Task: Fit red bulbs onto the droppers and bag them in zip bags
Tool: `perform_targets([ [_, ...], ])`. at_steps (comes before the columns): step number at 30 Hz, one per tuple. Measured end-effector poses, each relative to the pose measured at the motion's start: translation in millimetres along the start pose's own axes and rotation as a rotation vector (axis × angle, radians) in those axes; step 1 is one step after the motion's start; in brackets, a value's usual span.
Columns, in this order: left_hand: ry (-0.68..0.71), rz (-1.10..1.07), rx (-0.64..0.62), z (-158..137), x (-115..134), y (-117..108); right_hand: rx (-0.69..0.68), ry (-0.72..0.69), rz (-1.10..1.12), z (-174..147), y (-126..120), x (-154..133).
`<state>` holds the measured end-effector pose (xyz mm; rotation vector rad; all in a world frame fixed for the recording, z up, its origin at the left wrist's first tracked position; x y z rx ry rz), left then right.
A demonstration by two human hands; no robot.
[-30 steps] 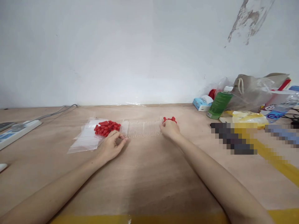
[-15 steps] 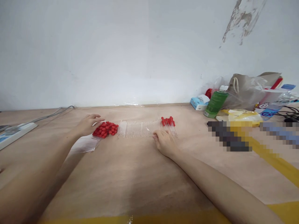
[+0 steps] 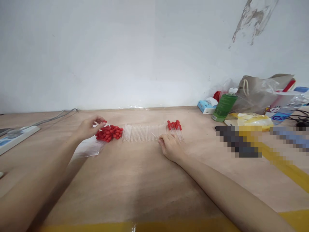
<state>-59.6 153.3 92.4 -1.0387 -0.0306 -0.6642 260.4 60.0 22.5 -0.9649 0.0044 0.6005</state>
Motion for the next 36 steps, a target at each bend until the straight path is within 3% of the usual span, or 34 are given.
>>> perform_targets([
  [2, -0.008, -0.094, 0.139, -9, 15, -5, 0.007, 0.005, 0.037, 0, -2, 0],
  [4, 0.037, -0.260, 0.151, -19, 39, 4, 0.007, 0.012, 0.078, 1, -2, 0],
  [8, 0.074, -0.541, -0.080, -43, 94, 50, 0.032, -0.023, 0.125, 0, -4, -4],
  [11, -0.006, -0.737, -0.218, -61, 119, 84, 0.049, -0.090, 0.124, -3, -4, -13],
  [15, -0.127, -0.882, -0.220, -76, 125, 108, -0.002, -0.142, 0.131, -7, 0, -26],
  [21, -0.054, -0.823, -0.146, -81, 125, 105, -0.064, -0.193, 0.133, -11, 3, -46],
  [29, -0.067, -0.814, -0.184, -83, 124, 109, -0.089, -0.227, 0.139, -15, 7, -52],
  [36, 0.156, -0.601, -0.170, -83, 137, 96, -0.095, -0.252, 0.207, -15, 7, -49],
])
Point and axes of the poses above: each hand's wrist, its own z-axis towards the middle knuckle, its own y-axis out of the palm, x = y × z, the point moved 8 cm from there along z, towards the middle knuckle, and after that the axes turned 6 degrees about y, right-handed, at the moved point
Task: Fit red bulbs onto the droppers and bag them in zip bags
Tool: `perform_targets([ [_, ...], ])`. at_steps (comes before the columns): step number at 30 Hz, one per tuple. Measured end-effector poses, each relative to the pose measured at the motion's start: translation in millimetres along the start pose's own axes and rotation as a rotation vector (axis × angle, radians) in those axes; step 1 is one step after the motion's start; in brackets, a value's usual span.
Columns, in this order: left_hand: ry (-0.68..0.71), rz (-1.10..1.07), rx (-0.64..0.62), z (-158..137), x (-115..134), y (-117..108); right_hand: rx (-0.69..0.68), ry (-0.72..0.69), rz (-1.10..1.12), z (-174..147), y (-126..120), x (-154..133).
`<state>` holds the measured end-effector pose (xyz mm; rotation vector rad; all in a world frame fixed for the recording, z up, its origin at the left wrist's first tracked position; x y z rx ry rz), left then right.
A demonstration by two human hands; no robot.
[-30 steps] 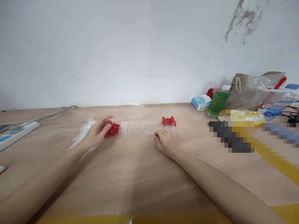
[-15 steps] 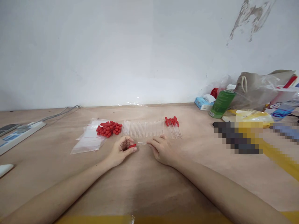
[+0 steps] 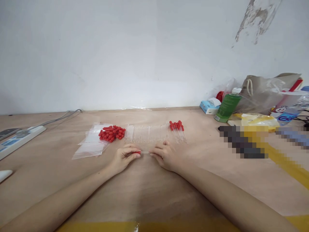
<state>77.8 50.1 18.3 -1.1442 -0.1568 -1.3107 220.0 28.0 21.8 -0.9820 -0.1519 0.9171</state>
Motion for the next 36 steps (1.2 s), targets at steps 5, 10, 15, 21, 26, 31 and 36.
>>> perform_targets([
  [5, 0.165, 0.091, -0.101, -1, 26, 6, -0.049, -0.026, -0.051, 1, -2, 0],
  [10, 0.196, 0.137, -0.118, -3, 29, 9, -0.057, -0.034, -0.140, -1, -3, -7],
  [15, 0.216, 0.151, -0.103, -4, 28, 11, -0.045, -0.052, -0.149, -1, -1, -17],
  [21, 0.226, 0.155, -0.104, -5, 29, 12, -0.039, -0.059, -0.175, 0, 7, -23],
  [26, 0.215, 0.165, -0.093, -5, 28, 12, -0.059, -0.057, -0.183, 2, 10, -23],
  [31, 0.182, 0.204, -0.080, 0, 27, 9, -0.157, -0.019, -0.218, 8, 4, -26],
  [36, 0.034, 0.284, -0.009, 2, 12, -8, -0.177, 0.299, -0.100, 17, -22, 17],
])
Point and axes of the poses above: each hand's wrist, its own z-axis towards the middle knuckle, its own y-axis out of the palm, x = y × z, the point moved 8 cm from there along z, towards the middle knuckle, and after that the axes turned 6 degrees about y, right-handed, at the moved point
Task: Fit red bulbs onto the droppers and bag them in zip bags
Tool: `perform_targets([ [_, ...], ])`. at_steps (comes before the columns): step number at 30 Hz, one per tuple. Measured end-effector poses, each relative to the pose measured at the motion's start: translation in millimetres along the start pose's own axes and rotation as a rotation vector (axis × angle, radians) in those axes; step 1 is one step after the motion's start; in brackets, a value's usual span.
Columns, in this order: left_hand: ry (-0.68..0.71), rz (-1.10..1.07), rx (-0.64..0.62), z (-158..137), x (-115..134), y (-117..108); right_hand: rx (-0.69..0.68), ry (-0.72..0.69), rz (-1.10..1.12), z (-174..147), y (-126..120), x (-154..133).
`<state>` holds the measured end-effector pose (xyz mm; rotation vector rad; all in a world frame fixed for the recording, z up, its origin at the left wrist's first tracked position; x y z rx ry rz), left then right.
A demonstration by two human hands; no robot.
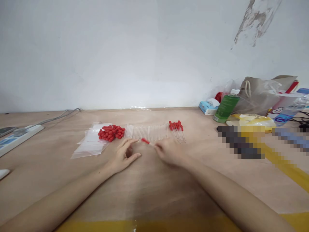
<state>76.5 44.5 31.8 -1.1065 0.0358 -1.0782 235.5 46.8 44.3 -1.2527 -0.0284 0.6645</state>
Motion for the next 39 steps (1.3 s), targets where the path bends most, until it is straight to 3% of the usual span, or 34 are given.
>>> perform_targets([
  [4, -0.016, 0.019, -0.043, -1, -7, 2, 0.174, 0.524, 0.057, 14, -34, 85],
  [8, 0.017, 0.020, -0.071, -2, -5, 8, 0.235, 0.736, -0.103, 19, -44, 129],
  [14, 0.018, 0.041, -0.091, -1, -5, 9, 0.129, 0.763, -0.256, 15, -25, 136],
  [21, 0.021, 0.063, -0.114, -1, -7, 12, 0.109, 0.686, -0.362, 23, -27, 114],
  [24, 0.025, 0.066, -0.120, -1, -8, 13, 0.039, 0.673, -0.342, 31, -16, 104],
  [28, 0.027, 0.063, -0.122, -1, -8, 13, -0.091, 0.773, -0.277, 39, 1, 106],
  [39, 0.029, 0.067, -0.099, -1, -9, 12, -0.161, 0.828, -0.228, 51, 14, 120],
])
Point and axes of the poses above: each hand's wrist, its own z-axis towards the middle knuckle, its own y-axis out of the palm, x = y × z, the point moved 8 cm from there along z, towards the middle knuckle, and after that the axes turned 6 degrees about y, right-handed, at the moved point
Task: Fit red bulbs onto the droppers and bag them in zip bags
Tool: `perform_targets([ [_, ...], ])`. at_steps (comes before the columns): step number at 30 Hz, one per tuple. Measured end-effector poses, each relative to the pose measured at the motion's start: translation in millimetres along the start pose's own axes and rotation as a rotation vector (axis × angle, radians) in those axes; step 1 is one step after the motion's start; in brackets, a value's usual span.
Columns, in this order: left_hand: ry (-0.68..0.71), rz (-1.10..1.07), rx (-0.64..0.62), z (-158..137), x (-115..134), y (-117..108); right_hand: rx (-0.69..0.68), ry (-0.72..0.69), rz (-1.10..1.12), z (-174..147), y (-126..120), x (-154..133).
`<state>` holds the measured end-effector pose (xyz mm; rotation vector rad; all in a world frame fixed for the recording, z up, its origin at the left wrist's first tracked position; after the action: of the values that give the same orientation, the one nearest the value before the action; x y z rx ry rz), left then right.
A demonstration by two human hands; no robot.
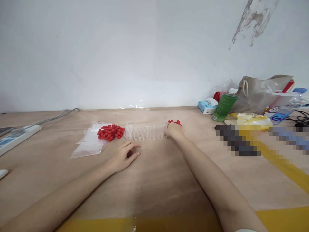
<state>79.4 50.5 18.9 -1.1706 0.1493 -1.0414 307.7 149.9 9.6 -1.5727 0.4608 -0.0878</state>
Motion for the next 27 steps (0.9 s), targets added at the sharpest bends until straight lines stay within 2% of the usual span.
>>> perform_targets([
  [5, 0.006, -0.018, 0.038, -1, 5, -3, 0.019, -0.069, 0.018, -8, -9, -6],
  [8, -0.019, 0.048, 0.138, 1, 6, -17, 0.030, -0.178, 0.038, -24, -13, -14],
  [10, -0.050, 0.160, 0.243, 4, 1, -37, 0.056, -0.298, 0.067, -39, -13, -20],
  [12, -0.086, 0.282, 0.354, 6, -12, -64, 0.094, -0.494, 0.146, -58, -12, -27],
  [15, -0.192, 0.406, 0.469, 4, -48, -109, 0.205, -0.772, 0.329, -85, -13, -28],
  [17, -0.304, 0.484, 0.510, -1, -79, -136, 0.303, -0.844, 0.393, -96, -14, -22],
  [19, -0.437, 0.517, 0.422, -3, -112, -148, 0.369, -0.885, 0.402, -104, -12, -18],
  [22, -0.581, 0.529, 0.206, -5, -146, -146, 0.384, -0.931, 0.369, -111, -4, -20],
  [24, -0.618, 0.536, 0.110, -4, -155, -141, 0.380, -0.951, 0.337, -114, 1, -22],
  [27, -0.670, 0.546, 0.063, -2, -161, -138, 0.381, -0.956, 0.312, -115, 3, -22],
])
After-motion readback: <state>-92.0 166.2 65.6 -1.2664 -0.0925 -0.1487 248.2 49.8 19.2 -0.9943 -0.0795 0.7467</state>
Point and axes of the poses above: each hand's wrist, its own z-axis towards the middle knuckle, its own y-axis out of the palm, x = y × z, the point moved 8 cm from there along z, towards the middle knuckle, and after that the axes turned 6 degrees about y, right-handed, at the moved point
